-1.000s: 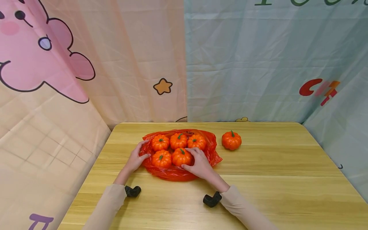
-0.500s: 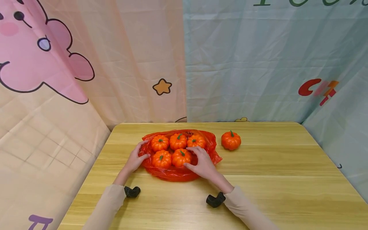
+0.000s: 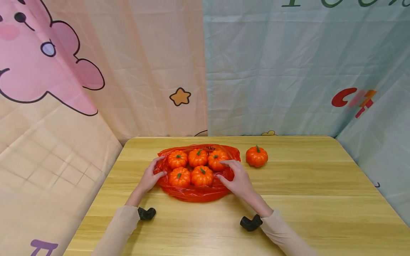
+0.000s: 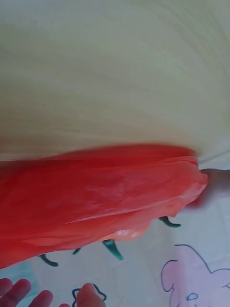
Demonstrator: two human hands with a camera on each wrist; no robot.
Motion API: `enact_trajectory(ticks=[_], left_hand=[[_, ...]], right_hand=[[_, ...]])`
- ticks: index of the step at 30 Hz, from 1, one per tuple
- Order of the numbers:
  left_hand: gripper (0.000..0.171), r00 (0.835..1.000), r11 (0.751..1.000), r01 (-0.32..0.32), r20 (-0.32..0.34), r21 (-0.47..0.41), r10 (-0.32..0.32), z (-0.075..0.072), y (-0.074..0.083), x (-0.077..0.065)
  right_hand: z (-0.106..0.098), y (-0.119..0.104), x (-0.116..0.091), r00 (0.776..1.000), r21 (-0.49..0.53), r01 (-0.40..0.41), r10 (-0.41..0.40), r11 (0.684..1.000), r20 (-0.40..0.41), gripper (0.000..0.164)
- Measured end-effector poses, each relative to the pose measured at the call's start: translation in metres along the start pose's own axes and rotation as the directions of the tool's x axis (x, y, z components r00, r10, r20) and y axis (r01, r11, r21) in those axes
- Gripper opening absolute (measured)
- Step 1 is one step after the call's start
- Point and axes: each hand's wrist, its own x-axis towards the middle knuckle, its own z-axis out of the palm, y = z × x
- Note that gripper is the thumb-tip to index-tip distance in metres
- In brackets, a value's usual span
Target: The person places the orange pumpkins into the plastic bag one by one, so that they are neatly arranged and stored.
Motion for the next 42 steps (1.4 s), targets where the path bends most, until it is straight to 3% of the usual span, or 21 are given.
enact_trajectory(ticks=[15,29,32,42], left_hand=[[0.06,1.0,1.0,-0.002,0.009,0.0,0.002,-0.001,-0.002,-0.001],[0.06,1.0,1.0,0.008,0.005,0.006,-0.008,0.0,-0.003,-0.001],[0.059,1.0,1.0,0.007,0.006,0.007,-0.007,0.0,-0.003,-0.001],[0.061,1.0,1.0,0.017,0.018,-0.01,-0.017,0.0,-0.005,0.002]], right_hand=[[-0.039,0.03,-0.01,0.987,-0.099,0.029,-0.045,0.995,-0.157,0.043],[-0.07,0.059,-0.019,0.979,-0.152,-0.034,0.002,0.988,-0.203,0.049],[-0.075,0.063,-0.018,0.977,-0.136,-0.059,0.029,0.989,-0.213,0.05],[-0.083,0.075,-0.014,0.953,-0.029,-0.251,0.242,0.968,-0.182,0.066]])
